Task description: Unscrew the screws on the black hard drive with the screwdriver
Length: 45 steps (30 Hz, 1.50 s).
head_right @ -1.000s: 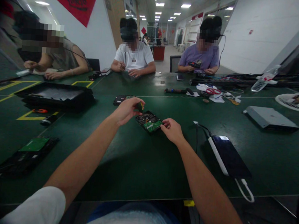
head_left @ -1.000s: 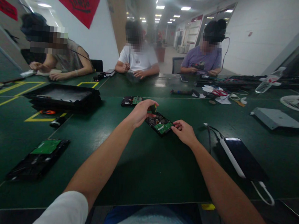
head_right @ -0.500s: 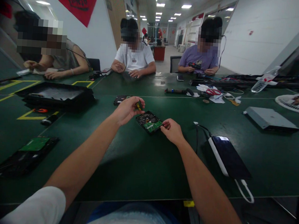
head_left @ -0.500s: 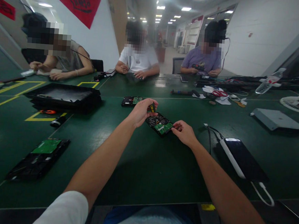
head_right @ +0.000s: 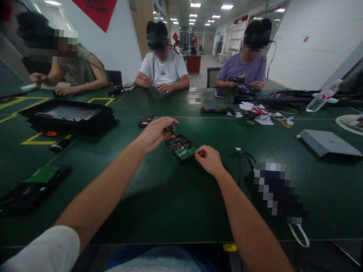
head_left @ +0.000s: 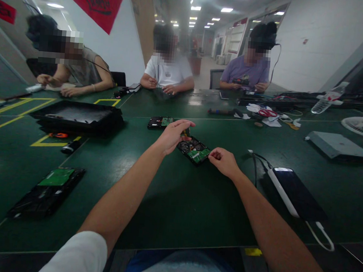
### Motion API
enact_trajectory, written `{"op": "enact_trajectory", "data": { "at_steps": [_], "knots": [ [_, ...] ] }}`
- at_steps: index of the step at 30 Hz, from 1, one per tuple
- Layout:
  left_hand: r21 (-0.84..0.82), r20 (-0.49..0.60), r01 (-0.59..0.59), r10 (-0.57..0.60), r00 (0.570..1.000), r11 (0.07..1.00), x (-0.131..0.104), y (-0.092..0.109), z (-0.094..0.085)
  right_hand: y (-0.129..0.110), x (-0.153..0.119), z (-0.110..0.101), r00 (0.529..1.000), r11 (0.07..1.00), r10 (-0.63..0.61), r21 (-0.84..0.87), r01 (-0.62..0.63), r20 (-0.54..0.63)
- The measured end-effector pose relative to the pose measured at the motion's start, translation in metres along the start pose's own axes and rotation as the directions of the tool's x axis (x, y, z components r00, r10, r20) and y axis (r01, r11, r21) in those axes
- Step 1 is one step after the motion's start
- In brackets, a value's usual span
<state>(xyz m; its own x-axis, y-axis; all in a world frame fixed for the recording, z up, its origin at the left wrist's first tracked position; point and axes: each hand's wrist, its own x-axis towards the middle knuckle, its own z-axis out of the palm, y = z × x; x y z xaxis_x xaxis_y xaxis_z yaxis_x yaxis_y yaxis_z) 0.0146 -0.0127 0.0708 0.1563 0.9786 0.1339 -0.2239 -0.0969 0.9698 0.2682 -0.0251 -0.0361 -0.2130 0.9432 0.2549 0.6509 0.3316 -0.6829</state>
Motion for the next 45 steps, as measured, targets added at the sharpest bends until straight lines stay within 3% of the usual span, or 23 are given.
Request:
{"op": "enact_trajectory", "data": {
  "at_steps": [9, 21, 31, 37, 45],
  "knots": [
    [-0.05, 0.12, 0.043, -0.037, 0.992, 0.998, -0.0056, 0.0031, 0.0026, -0.0012, -0.001, -0.0012, 1.0, 0.999, -0.001, -0.034, 0.001, -0.006],
    [-0.081, 0.117, 0.03, -0.02, 0.993, 0.996, -0.0002, -0.0024, -0.0032, -0.0065, -0.0019, -0.0058, 0.999, 0.994, -0.042, -0.096, 0.042, -0.001],
    [-0.003, 0.05, 0.013, -0.012, 0.999, 1.0, -0.0006, -0.0007, -0.0034, -0.0065, -0.0023, -0.0055, 0.998, 0.993, -0.06, -0.101, 0.06, 0.001],
    [0.011, 0.117, 0.009, -0.01, 0.993, 1.0, 0.0012, -0.004, -0.0051, -0.0054, -0.0027, -0.0041, 0.997, 0.991, -0.075, -0.108, 0.075, 0.006],
    [0.001, 0.087, 0.008, -0.008, 0.996, 1.0, 0.0023, -0.0058, -0.0051, -0.009, -0.0027, -0.0047, 0.997, 0.985, -0.08, -0.153, 0.08, 0.003]
  ]
}}
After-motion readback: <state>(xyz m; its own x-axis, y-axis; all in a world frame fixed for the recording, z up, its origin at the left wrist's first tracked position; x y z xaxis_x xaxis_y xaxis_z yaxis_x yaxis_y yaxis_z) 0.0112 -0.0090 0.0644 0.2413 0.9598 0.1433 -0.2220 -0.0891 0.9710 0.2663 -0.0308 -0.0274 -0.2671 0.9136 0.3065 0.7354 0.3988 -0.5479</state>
